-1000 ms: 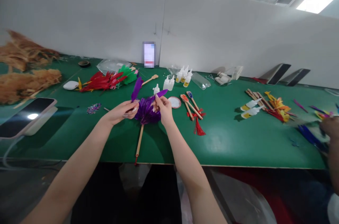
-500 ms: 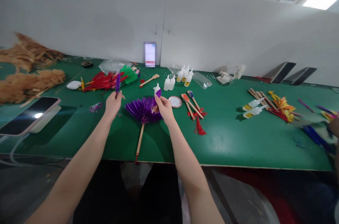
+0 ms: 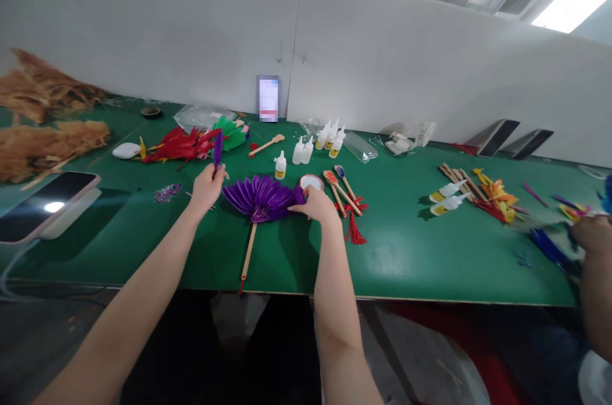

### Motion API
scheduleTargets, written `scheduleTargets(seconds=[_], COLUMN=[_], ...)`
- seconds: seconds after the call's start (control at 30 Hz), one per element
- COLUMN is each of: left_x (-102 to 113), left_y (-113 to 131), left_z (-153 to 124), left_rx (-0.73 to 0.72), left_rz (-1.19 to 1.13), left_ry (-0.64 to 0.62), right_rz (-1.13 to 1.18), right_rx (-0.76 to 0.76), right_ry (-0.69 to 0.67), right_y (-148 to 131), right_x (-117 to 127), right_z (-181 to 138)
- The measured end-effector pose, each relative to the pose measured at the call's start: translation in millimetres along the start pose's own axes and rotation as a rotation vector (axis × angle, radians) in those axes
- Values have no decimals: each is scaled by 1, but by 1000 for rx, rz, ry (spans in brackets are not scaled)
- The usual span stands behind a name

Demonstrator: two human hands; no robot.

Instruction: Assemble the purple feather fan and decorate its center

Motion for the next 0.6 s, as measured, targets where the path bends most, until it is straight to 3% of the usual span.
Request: scheduleTargets(seconds=[0.13,0.4,0.6], left_x=[1,0,1], left_y=[-1,-1,0], left_z=[1,2,1], left_rx=[2,-14,-11], left_rz=[8,15,21], left_ry=[7,-4,-5], right_rz=[-59,-18,14], right_rx=[-46,-94,-121], right_ry=[14,-117,-139], right_y=[7,12,12], right_x=[2,-2,3], right_z=[1,-2,-7])
Point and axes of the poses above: each hand's wrist, its own z-axis towards the middle knuckle, its own x-axis out of the back of the hand, y = z × x, the point moved 7 cm from there along z, towards the middle knuckle, and after that the axes turned 2 degrees about y, right-handed, at the moved point
